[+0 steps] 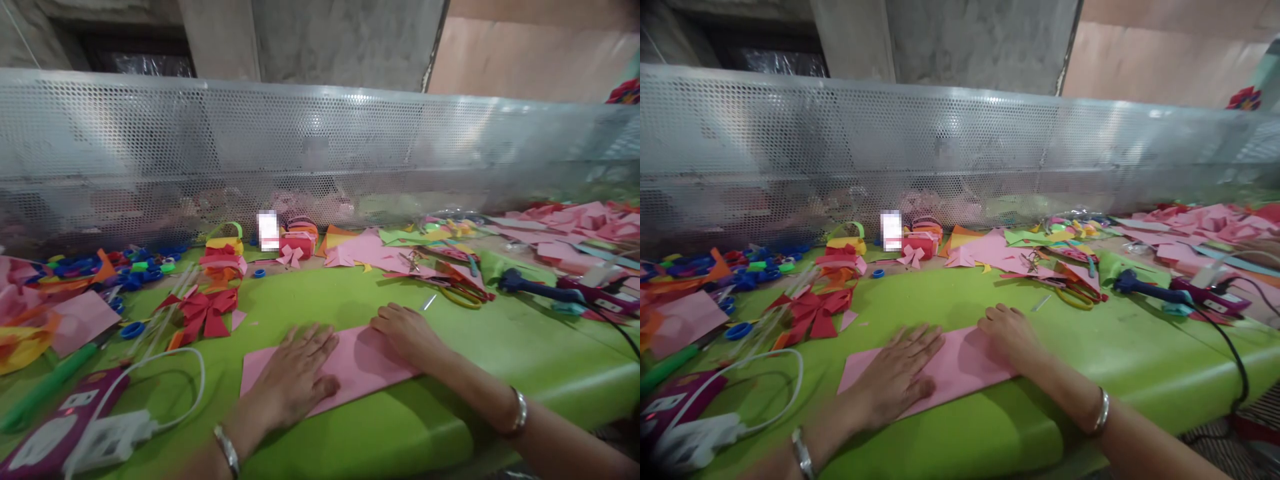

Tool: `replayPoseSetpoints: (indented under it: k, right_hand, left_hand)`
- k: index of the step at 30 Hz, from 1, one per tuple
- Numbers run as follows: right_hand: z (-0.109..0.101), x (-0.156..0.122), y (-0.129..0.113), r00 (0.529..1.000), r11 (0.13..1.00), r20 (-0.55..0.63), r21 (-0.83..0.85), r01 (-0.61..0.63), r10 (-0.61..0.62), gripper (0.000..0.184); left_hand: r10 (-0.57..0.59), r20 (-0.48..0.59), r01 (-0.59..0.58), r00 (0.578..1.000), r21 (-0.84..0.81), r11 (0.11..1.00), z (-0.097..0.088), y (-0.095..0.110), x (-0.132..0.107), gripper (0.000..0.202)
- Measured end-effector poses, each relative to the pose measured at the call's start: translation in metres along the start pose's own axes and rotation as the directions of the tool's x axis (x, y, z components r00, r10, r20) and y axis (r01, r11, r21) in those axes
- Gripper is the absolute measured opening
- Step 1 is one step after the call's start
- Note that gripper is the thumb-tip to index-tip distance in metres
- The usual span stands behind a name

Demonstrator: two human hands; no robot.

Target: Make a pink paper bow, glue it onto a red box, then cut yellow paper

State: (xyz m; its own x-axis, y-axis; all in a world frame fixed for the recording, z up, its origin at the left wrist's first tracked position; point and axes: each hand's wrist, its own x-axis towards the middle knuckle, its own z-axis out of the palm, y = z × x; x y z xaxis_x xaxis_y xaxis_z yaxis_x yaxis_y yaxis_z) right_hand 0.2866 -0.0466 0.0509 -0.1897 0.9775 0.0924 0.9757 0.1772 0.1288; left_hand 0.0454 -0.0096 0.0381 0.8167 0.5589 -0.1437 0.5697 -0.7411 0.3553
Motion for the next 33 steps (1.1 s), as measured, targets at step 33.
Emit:
replayPoseSetpoints:
  k: [33]
  right_hand:
    - [0.012, -0.076, -0.066, 0.757, 0.976, -0.616, -0.145, 0.160, -0.216, 0.057]
  left_hand:
    - [0.062, -0.077, -0.052, 0.995, 0.126, 0.991, 0.005, 0.005, -0.005, 0.055]
